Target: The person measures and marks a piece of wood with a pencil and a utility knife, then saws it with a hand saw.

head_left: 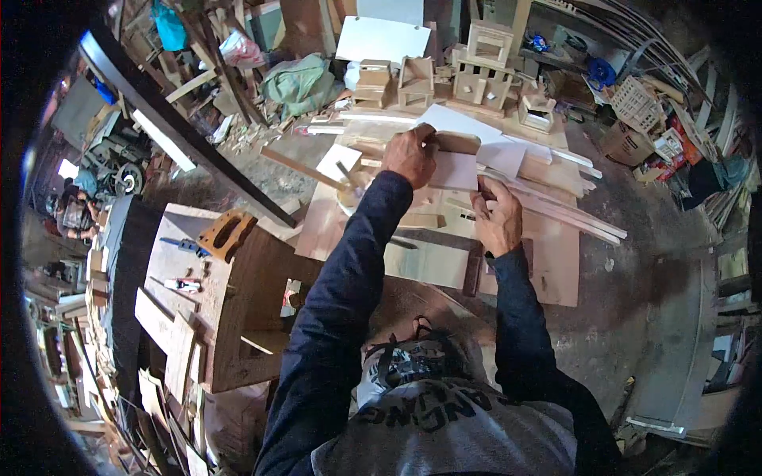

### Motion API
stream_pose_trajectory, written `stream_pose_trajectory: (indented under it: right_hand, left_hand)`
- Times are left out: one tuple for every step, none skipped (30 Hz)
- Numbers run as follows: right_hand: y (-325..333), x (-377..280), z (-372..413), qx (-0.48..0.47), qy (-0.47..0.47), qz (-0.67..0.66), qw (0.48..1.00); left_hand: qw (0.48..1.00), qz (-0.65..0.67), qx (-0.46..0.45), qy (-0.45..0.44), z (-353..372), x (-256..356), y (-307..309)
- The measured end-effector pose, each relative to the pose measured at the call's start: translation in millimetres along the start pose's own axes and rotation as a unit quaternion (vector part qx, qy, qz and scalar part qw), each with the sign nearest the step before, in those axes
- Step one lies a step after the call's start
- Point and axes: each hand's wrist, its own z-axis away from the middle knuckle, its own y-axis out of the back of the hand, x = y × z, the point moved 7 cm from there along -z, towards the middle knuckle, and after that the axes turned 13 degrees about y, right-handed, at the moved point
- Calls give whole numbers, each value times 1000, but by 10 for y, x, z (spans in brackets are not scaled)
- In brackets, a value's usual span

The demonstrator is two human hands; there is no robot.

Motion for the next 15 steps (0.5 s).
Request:
stream_pose_trajectory:
  right_hand:
    - [-2, 66, -92, -8, 5, 10, 1000]
    - [-6, 142, -162, -4, -6, -2, 1000]
    - [-17, 215, -222, 0, -16, -14, 1000]
    - [-28, 278, -267, 2, -26, -27, 999]
    - [-13, 303, -315, 10, -15, 5, 1000]
    - [-7, 307, -373, 8, -5, 22, 1000]
    - [8, 304, -427, 6, 3, 39, 999]
    - [22, 309, -469, 4, 11, 58, 998]
    - [27, 317, -497, 9, 19, 73, 997]
    - [19, 314, -524, 14, 28, 89, 996]
    - [8, 322, -558, 19, 38, 104, 994]
    - [-7, 350, -586, 21, 39, 117, 992]
    - [-30, 381, -603, 23, 40, 128, 991]
    - [-55, 413, -613, 25, 41, 140, 989]
    - [-63, 419, -631, 30, 45, 155, 986]
  left_hand:
    - [1000, -12, -3, -8, -109, 29, -35]
    - [1000, -24, -5, -15, -210, 56, -72]
    - [1000, -8, -19, -6, -304, 48, -125]
    - [1000, -9, -20, -2, -380, 47, -175]
    - [1000, -12, -21, 2, -455, 47, -223]
    - [1000, -14, -21, 7, -542, 20, -287]
    - [1000, -10, -21, -2, -623, 12, -351]
    - [999, -32, -23, 6, -703, -13, -438]
    - [998, -54, -25, 14, -764, -1, -505]
    - [997, -75, -27, 21, -816, 8, -559]
    - [996, -78, -28, 24, -859, 11, -600]
    - [996, -81, -28, 28, -898, -27, -663]
    - [995, -85, -29, 32, -931, -70, -724]
    - [995, -91, -22, 35, -955, -106, -783]
    - [995, -96, -15, 38, -963, -108, -820]
